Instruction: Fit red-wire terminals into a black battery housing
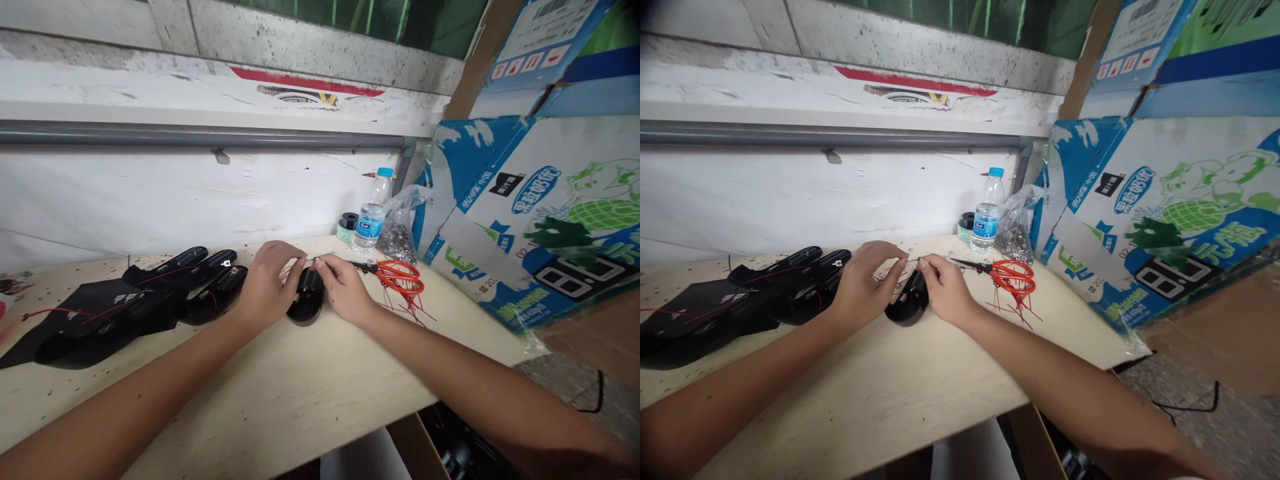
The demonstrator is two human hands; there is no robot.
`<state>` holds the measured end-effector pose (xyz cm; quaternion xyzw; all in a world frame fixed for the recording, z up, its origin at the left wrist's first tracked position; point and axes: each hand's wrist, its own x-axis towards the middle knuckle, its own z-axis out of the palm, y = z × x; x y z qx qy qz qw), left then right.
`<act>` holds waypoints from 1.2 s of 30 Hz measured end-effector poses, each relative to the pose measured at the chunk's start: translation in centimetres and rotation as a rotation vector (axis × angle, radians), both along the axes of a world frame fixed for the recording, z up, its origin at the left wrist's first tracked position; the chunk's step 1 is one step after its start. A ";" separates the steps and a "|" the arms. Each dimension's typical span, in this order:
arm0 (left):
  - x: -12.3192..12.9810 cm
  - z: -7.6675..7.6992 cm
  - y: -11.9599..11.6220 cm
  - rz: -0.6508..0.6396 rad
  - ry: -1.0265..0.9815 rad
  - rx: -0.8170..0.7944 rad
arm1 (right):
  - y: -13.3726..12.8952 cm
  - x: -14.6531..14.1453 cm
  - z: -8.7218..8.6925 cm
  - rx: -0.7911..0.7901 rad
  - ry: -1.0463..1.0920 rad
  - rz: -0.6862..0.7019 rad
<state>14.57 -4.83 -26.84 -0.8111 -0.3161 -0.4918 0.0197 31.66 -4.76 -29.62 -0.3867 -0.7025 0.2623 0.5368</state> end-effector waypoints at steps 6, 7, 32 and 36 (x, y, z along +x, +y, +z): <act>-0.1 -0.7 0.2 -0.074 0.111 -0.063 | 0.8 0.3 -0.1 -0.170 0.376 0.048; 0.0 -0.8 0.2 -0.067 0.103 -0.132 | 0.7 0.2 -0.1 -0.174 0.402 0.078; 0.6 -0.4 0.1 -0.061 -0.243 -0.516 | -0.3 -0.2 0.5 -0.036 -0.029 0.135; 0.5 -0.8 0.4 -0.018 -0.229 -0.526 | 0.0 0.6 0.8 -0.002 -0.094 -0.021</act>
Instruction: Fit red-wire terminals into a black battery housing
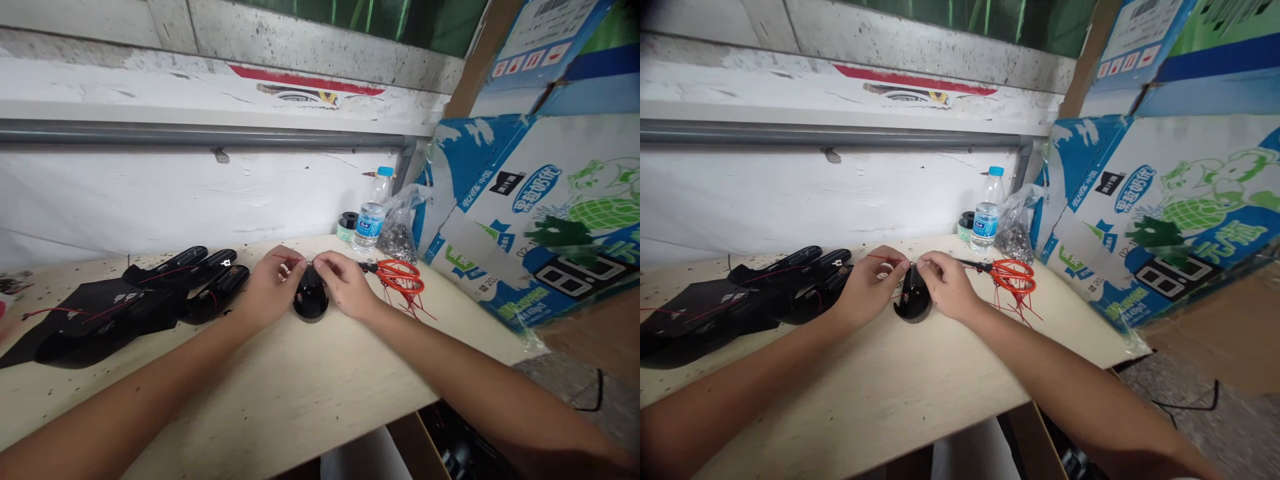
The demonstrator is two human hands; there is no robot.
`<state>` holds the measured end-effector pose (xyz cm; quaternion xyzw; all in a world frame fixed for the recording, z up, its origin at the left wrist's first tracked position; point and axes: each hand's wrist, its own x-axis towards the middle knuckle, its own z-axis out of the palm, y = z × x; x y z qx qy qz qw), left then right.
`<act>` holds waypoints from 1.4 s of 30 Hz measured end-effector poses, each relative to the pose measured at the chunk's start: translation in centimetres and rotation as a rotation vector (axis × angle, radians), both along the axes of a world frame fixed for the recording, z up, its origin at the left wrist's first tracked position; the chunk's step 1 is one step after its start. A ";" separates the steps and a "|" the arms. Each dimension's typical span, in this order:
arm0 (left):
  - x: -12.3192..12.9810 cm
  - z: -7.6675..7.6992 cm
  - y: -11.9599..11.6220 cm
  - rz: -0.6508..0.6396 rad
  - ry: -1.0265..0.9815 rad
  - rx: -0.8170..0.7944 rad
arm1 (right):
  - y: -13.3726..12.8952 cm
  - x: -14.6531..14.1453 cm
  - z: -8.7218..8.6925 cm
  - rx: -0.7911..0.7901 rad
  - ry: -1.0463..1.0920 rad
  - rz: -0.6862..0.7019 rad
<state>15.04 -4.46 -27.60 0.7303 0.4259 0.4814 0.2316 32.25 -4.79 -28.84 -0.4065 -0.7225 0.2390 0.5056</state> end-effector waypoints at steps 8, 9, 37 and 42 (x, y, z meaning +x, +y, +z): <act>-0.1 -0.9 0.4 0.015 0.207 -0.027 | -0.6 1.0 1.5 -0.140 -0.565 -0.347; 0.0 -0.9 0.4 0.017 0.222 -0.030 | -0.7 0.9 1.5 -0.154 -0.583 -0.329; -0.6 -0.9 0.4 -0.061 0.299 -0.054 | 0.2 0.4 -1.0 -0.197 -0.237 -0.059; -0.5 -1.0 0.4 -0.055 0.299 -0.049 | 0.3 0.5 -1.1 -0.185 -0.215 -0.034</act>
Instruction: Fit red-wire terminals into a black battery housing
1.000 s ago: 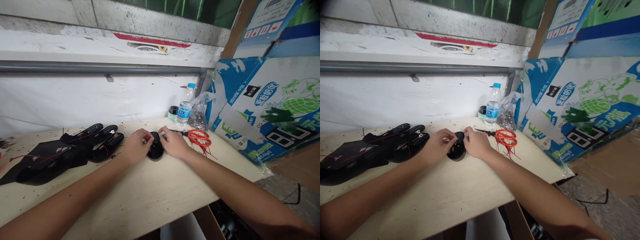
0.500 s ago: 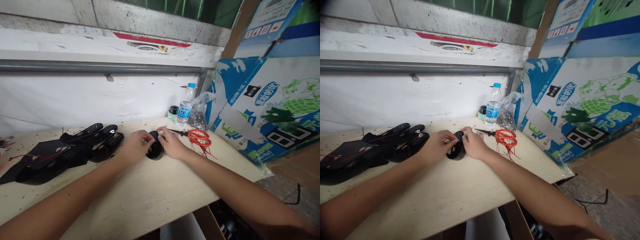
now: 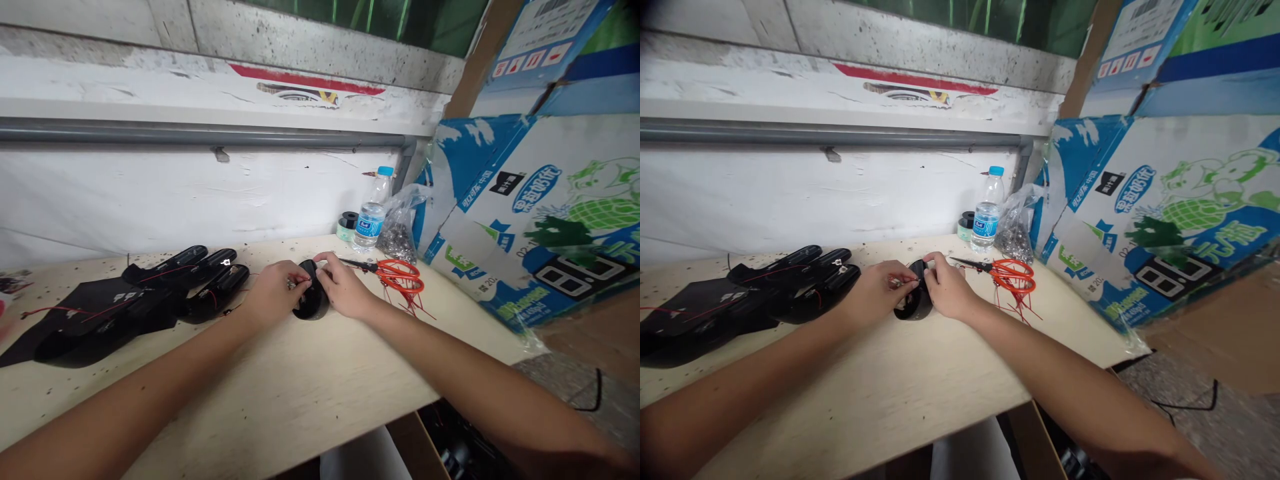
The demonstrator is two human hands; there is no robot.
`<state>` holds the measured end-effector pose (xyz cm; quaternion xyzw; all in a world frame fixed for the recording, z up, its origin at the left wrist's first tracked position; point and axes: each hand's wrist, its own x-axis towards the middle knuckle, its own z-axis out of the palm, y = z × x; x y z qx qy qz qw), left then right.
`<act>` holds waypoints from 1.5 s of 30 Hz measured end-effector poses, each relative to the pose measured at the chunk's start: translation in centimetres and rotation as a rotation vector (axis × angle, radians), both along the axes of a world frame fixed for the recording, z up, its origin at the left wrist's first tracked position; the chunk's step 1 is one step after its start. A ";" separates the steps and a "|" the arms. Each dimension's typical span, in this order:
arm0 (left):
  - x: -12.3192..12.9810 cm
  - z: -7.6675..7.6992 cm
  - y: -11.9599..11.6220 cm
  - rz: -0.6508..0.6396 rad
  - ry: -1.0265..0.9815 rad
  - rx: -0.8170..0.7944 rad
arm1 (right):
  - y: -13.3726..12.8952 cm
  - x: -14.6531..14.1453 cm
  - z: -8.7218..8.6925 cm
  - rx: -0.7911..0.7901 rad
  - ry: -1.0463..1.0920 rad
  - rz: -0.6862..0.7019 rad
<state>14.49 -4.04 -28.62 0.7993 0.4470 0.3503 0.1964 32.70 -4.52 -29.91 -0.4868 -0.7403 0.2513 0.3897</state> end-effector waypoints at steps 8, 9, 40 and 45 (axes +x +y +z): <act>0.1 0.2 -0.1 -0.004 0.014 0.023 | 0.2 -0.1 -0.1 -0.038 0.125 0.036; 0.1 0.2 -0.1 -0.005 0.018 0.032 | 0.3 -0.1 -0.1 -0.038 0.143 0.034; 0.2 0.3 -0.7 0.018 0.055 0.077 | 0.2 -0.8 -1.3 -0.052 0.221 0.028; 0.2 0.6 -0.8 0.040 0.098 0.035 | 0.2 -0.9 -1.5 -0.066 0.246 0.040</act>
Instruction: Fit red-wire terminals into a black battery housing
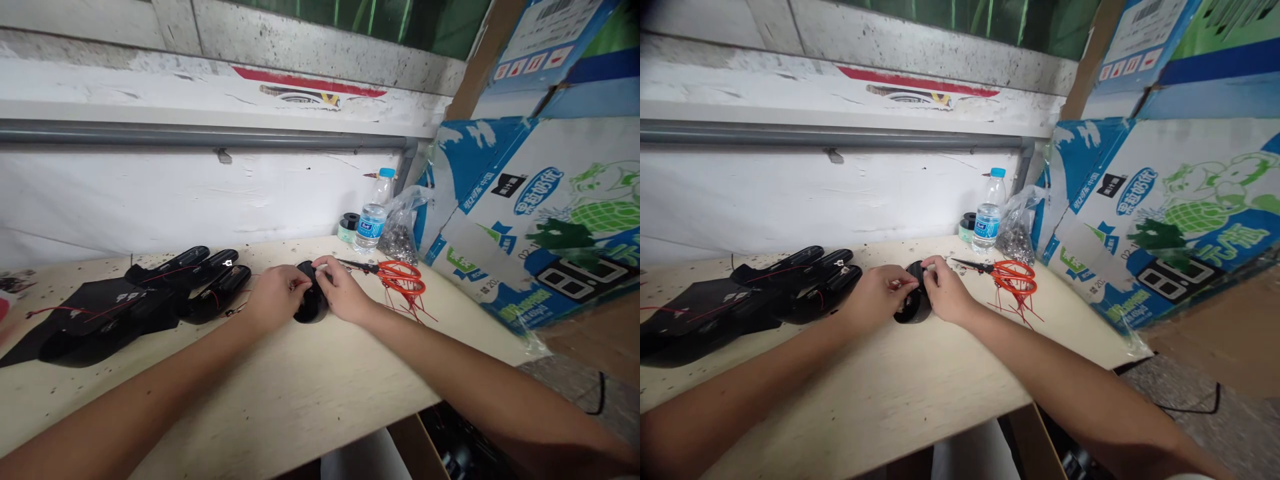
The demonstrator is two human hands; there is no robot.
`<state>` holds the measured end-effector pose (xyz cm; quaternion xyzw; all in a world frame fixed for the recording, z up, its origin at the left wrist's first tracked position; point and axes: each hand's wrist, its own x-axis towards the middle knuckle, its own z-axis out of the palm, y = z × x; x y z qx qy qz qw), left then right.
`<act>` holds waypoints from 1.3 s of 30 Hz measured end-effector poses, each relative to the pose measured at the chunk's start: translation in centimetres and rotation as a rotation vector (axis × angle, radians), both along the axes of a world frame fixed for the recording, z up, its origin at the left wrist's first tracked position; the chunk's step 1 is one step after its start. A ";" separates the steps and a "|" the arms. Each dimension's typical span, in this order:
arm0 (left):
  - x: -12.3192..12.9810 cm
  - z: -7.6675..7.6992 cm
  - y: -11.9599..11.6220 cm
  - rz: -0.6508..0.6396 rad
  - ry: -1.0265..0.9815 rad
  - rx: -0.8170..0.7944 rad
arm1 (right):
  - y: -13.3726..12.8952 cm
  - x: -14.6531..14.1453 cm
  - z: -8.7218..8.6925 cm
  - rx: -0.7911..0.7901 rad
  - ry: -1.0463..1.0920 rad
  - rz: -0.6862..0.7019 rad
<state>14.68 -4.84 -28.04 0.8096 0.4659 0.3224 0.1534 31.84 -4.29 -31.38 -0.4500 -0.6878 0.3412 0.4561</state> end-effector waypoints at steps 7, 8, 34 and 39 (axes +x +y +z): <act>0.0 0.4 0.6 -0.030 -0.234 -0.162 | 0.7 0.1 0.0 -0.046 0.125 -0.026; 0.1 0.4 0.8 -0.046 -0.293 -0.181 | 0.8 0.2 0.1 -0.050 0.159 -0.036; -0.6 -0.1 1.8 -0.196 -0.854 -0.903 | 0.7 0.2 1.0 -0.125 0.364 0.190; -0.5 -0.1 1.7 -0.141 -0.796 -0.828 | 0.9 0.2 0.6 -0.099 0.354 0.170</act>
